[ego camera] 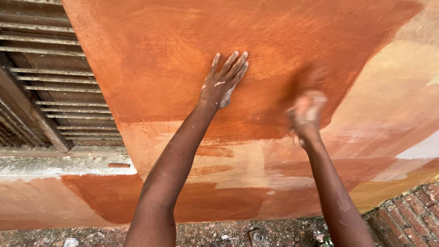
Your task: The person paints an exterior wall using a wide brush and reddish-brown paint from a bucket. They repeatedly dip the brush and apply paint in broad strokes, working along the base and upward near a barred window.
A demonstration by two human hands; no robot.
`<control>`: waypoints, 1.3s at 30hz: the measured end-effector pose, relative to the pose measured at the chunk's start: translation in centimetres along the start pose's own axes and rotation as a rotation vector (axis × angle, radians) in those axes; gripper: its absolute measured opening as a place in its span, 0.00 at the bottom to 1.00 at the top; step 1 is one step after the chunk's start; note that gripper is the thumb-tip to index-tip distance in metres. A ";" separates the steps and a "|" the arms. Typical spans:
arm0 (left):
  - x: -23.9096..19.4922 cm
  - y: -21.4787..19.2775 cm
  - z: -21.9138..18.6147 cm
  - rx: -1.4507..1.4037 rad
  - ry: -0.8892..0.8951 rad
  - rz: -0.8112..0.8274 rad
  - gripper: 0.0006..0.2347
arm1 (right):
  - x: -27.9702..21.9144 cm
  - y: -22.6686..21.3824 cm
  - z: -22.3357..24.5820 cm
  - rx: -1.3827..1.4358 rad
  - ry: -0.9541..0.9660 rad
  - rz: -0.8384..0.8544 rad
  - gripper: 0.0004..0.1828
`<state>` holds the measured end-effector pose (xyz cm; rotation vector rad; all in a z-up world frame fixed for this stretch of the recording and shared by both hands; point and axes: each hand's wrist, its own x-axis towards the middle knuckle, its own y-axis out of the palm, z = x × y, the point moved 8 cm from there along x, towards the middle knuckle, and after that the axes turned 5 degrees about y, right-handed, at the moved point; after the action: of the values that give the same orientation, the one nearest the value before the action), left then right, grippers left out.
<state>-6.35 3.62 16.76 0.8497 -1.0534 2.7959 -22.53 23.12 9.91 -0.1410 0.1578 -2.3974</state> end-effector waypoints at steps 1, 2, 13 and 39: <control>0.2 0.1 0.0 0.002 0.008 0.013 0.42 | -0.6 1.5 -0.6 -0.083 0.089 0.117 0.38; 0.2 0.3 0.1 0.003 0.015 0.027 0.41 | -1.3 2.3 -1.0 -0.165 0.177 0.234 0.38; -0.8 0.5 2.6 0.014 0.042 0.018 0.40 | 0.9 -3.9 1.6 0.153 -0.053 -0.231 0.27; -10.9 -0.2 11.0 0.053 0.154 -0.141 0.32 | -2.5 11.1 1.8 0.203 -0.058 -0.071 0.24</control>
<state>8.26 -1.41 18.23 0.6710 -0.8648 2.7305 -13.07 16.51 9.82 -0.1227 -0.1193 -2.4606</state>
